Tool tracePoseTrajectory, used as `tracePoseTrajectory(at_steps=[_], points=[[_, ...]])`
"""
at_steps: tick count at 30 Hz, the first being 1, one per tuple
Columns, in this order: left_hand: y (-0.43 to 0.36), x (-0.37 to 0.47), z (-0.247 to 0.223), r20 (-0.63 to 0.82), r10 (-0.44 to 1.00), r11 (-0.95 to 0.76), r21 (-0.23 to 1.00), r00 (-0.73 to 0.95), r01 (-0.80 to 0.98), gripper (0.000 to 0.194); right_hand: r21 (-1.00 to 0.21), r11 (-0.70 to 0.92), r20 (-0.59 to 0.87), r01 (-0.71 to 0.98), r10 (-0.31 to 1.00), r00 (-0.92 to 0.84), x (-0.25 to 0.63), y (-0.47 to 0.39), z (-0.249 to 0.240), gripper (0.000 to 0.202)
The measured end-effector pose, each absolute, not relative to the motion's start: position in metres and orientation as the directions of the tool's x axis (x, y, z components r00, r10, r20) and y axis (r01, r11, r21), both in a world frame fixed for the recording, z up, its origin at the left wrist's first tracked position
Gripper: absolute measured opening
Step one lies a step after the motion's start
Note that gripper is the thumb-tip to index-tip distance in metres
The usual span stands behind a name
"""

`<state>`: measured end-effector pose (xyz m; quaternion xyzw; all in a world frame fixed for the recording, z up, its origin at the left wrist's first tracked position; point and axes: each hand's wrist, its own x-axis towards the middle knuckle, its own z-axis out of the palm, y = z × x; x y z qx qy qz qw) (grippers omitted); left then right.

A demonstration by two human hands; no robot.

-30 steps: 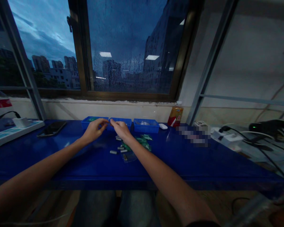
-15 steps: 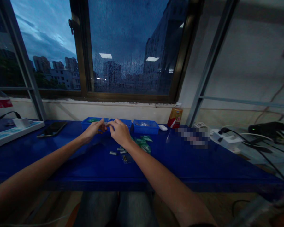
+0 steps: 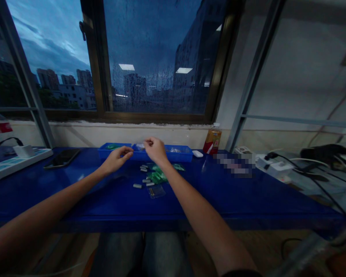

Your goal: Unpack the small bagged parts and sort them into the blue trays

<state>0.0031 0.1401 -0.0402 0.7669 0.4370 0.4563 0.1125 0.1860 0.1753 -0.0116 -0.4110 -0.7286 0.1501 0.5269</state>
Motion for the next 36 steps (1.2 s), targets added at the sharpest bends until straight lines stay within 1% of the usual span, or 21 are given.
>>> tracePoseTrajectory(at_steps=[2,3,4,7,9,11,14,16,18,20,22,25,27,29,31,33,36], points=[[0.139,0.004,-0.043,0.567,0.778,-0.588,0.509,0.269,0.629,0.029,-0.531,0.579,0.756,0.618,0.654,0.036,0.211,0.183,-0.004,0.018],[0.138,0.005,-0.044,0.552,0.770,-0.601,0.462,0.319,0.652,0.028,-0.500,0.513,0.779,0.698,0.619,0.102,0.224,0.187,-0.002,0.021],[0.136,0.007,-0.045,0.539,0.754,-0.625,0.412,0.375,0.663,0.026,-0.489,0.431,0.777,0.758,0.610,0.154,0.236,0.190,-0.001,0.023],[0.129,0.015,-0.045,0.521,0.675,-0.713,0.280,0.522,0.643,0.022,-0.431,0.174,0.748,0.885,0.618,0.242,0.258,0.194,-0.002,0.037],[0.126,0.018,-0.046,0.508,0.630,-0.753,0.216,0.587,0.622,0.022,-0.358,0.100,0.699,0.928,0.688,0.196,0.257,0.192,-0.004,0.036],[0.126,0.018,-0.047,0.480,0.617,-0.765,0.181,0.624,0.618,0.022,-0.287,0.144,0.604,0.947,0.794,0.062,0.245,0.189,-0.006,0.031],[0.129,0.015,-0.051,0.428,0.637,-0.752,0.165,0.641,0.638,0.023,-0.244,0.261,0.420,0.934,0.897,-0.141,0.222,0.184,-0.010,0.031],[0.131,0.013,-0.053,0.390,0.641,-0.754,0.154,0.661,0.639,0.026,-0.206,0.289,0.255,0.935,0.938,-0.234,0.210,0.181,-0.014,0.031],[0.132,0.012,-0.054,0.343,0.629,-0.768,0.139,0.698,0.625,0.030,-0.160,0.298,0.107,0.941,0.953,-0.284,0.203,0.177,-0.017,0.031],[0.132,0.012,-0.055,0.303,0.619,-0.780,0.127,0.725,0.613,0.032,-0.125,0.306,0.043,0.944,0.952,-0.303,0.201,0.174,-0.019,0.033],[0.132,0.012,-0.054,0.288,0.637,-0.765,0.124,0.715,0.632,0.031,-0.115,0.335,0.040,0.935,0.942,-0.333,0.200,0.171,-0.020,0.035],[0.132,0.011,-0.054,0.289,0.704,-0.700,0.131,0.649,0.702,0.024,-0.113,0.401,-0.002,0.909,0.915,-0.404,0.198,0.168,-0.020,0.038],[0.133,0.009,-0.054,0.290,0.742,-0.657,0.133,0.604,0.742,0.020,-0.089,0.430,-0.045,0.899,0.899,-0.435,0.196,0.165,-0.021,0.037],[0.134,0.008,-0.055,0.294,0.761,-0.633,0.138,0.579,0.762,0.017,-0.058,0.449,-0.055,0.892,0.891,-0.452,0.193,0.164,-0.023,0.035],[0.136,0.007,-0.055,0.308,0.766,-0.625,0.152,0.565,0.765,0.014,-0.049,0.481,-0.003,0.876,0.877,-0.481,0.190,0.163,-0.025,0.034],[0.138,0.007,-0.054,0.337,0.763,-0.625,0.167,0.551,0.763,0.013,-0.062,0.539,0.106,0.840,0.841,-0.531,0.188,0.163,-0.027,0.031],[0.140,0.005,-0.050,0.404,0.760,-0.615,0.194,0.509,0.764,0.013,-0.094,0.640,0.275,0.763,0.753,-0.598,0.185,0.163,-0.029,0.028]])
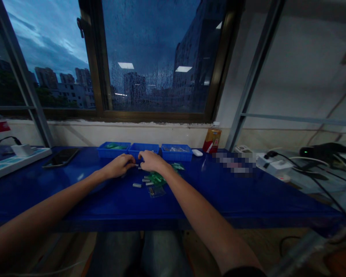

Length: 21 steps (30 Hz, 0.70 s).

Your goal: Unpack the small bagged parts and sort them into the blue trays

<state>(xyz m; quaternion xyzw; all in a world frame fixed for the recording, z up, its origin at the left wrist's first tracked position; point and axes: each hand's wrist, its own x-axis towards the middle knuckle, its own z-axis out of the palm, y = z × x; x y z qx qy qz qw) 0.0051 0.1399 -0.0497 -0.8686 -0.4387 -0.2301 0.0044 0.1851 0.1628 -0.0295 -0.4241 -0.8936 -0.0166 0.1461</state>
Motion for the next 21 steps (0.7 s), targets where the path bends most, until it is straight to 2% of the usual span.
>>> tracePoseTrajectory(at_steps=[5,10,15,18,21], points=[[0.142,0.001,-0.040,0.515,0.774,-0.571,0.314,0.369,0.759,0.022,-0.168,0.748,0.445,0.642,0.639,-0.628,0.182,0.157,-0.030,0.023],[0.144,0.000,-0.040,0.540,0.800,-0.524,0.419,0.260,0.741,0.029,-0.206,0.779,0.533,0.592,0.597,-0.600,0.177,0.153,-0.031,0.022],[0.144,0.003,-0.044,0.532,0.807,-0.540,0.489,0.257,0.685,0.028,-0.339,0.728,0.519,0.596,0.673,-0.527,0.170,0.156,-0.034,0.012],[0.140,0.005,-0.044,0.565,0.776,-0.587,0.488,0.278,0.646,0.028,-0.389,0.687,0.493,0.614,0.718,-0.492,0.168,0.156,-0.031,0.023],[0.136,0.007,-0.041,0.608,0.724,-0.638,0.410,0.326,0.652,0.023,-0.394,0.661,0.480,0.639,0.741,-0.470,0.168,0.154,-0.028,0.035]])
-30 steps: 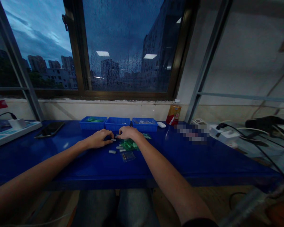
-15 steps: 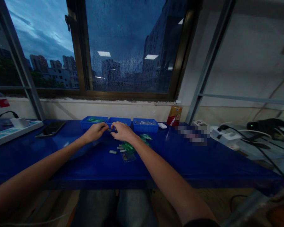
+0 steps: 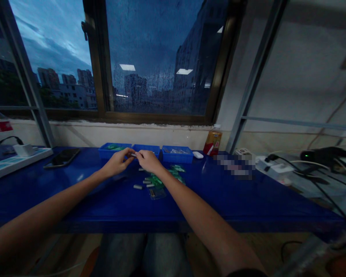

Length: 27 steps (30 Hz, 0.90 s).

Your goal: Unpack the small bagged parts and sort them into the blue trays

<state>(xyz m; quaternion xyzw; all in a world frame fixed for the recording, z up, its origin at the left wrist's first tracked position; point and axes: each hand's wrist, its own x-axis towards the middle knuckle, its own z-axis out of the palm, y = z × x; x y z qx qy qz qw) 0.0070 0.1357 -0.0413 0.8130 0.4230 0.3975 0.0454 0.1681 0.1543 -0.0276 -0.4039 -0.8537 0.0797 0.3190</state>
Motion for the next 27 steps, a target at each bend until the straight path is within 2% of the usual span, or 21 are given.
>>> tracePoseTrajectory(at_steps=[2,5,8,13,17,21,27], points=[[0.1335,0.0076,-0.0393,0.627,0.707,-0.641,0.371,0.328,0.672,0.019,-0.394,0.662,0.485,0.638,0.739,-0.468,0.1687,0.1534,-0.0272,0.037],[0.1321,0.0071,-0.0368,0.622,0.726,-0.609,0.382,0.293,0.695,0.021,-0.376,0.704,0.548,0.602,0.693,-0.468,0.1694,0.1522,-0.0297,0.023],[0.1320,0.0063,-0.0351,0.604,0.751,-0.570,0.387,0.269,0.725,0.027,-0.327,0.760,0.635,0.561,0.617,-0.466,0.1700,0.1510,-0.0316,0.025],[0.1313,0.0069,-0.0347,0.553,0.785,-0.548,0.413,0.277,0.728,0.039,-0.253,0.797,0.675,0.549,0.552,-0.490,0.1710,0.1497,-0.0287,0.008],[0.1317,0.0068,-0.0365,0.605,0.754,-0.587,0.446,0.256,0.675,0.028,-0.260,0.776,0.667,0.575,0.574,-0.474,0.1704,0.1526,-0.0270,0.019],[0.1322,0.0064,-0.0373,0.648,0.714,-0.633,0.434,0.267,0.641,0.024,-0.248,0.753,0.648,0.609,0.597,-0.474,0.1701,0.1556,-0.0272,0.031],[0.1299,0.0066,-0.0344,0.631,0.733,-0.594,0.414,0.252,0.690,0.029,-0.276,0.804,0.687,0.527,0.548,-0.476,0.1703,0.1506,-0.0274,0.014]])
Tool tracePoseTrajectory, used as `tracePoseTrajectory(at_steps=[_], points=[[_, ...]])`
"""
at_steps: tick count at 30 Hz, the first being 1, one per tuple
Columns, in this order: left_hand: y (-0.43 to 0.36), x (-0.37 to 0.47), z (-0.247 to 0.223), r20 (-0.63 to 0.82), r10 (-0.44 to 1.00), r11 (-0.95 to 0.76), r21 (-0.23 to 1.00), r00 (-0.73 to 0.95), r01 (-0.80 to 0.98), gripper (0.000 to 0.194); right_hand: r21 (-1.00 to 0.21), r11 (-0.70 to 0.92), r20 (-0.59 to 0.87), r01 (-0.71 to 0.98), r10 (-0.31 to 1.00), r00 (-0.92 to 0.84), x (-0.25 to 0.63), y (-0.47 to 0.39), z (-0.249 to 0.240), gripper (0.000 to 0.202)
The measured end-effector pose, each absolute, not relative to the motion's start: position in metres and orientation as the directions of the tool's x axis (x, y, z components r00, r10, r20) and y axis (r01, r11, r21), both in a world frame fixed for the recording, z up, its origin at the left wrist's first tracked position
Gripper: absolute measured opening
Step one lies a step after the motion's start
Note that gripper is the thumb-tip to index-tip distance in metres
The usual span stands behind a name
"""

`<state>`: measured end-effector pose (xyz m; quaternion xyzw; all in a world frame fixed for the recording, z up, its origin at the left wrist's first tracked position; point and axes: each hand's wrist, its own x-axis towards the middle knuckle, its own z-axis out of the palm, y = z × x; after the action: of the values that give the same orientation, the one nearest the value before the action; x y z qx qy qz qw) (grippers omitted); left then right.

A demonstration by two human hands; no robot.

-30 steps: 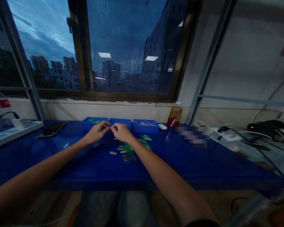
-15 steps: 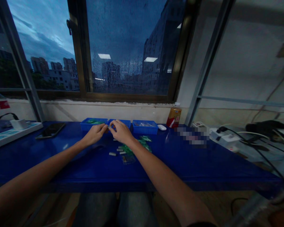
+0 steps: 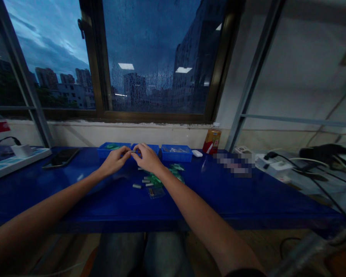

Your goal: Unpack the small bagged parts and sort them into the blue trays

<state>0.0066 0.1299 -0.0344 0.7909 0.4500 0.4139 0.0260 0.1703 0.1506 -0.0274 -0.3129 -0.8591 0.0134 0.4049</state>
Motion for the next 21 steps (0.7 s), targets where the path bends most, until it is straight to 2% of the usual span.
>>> tracePoseTrajectory(at_steps=[3,5,9,13,18,20,21], points=[[0.131,0.006,-0.034,0.584,0.767,-0.568,0.423,0.267,0.706,0.033,-0.251,0.801,0.685,0.544,0.544,-0.484,0.172,0.154,-0.028,0.014],[0.132,0.006,-0.036,0.540,0.787,-0.559,0.422,0.298,0.713,0.035,-0.245,0.750,0.692,0.614,0.579,-0.431,0.177,0.162,-0.029,0.018],[0.134,0.007,-0.043,0.483,0.780,-0.584,0.332,0.398,0.741,0.037,-0.256,0.544,0.697,0.799,0.677,-0.237,0.199,0.185,-0.033,0.023],[0.137,0.009,-0.049,0.444,0.738,-0.641,0.226,0.508,0.734,0.034,-0.234,0.362,0.638,0.902,0.757,-0.138,0.214,0.198,-0.040,0.033],[0.120,0.010,-0.033,0.417,0.692,-0.695,0.166,0.589,0.700,0.026,-0.173,0.374,0.555,0.911,0.801,-0.223,0.208,0.194,-0.044,0.036],[0.100,0.009,-0.025,0.423,0.659,-0.738,0.204,0.622,0.643,0.024,-0.148,0.378,0.510,0.914,0.821,-0.257,0.205,0.191,-0.045,0.033],[0.089,0.009,-0.022,0.461,0.669,-0.731,0.266,0.583,0.629,0.024,-0.140,0.375,0.493,0.916,0.829,-0.264,0.204,0.189,-0.045,0.032]])
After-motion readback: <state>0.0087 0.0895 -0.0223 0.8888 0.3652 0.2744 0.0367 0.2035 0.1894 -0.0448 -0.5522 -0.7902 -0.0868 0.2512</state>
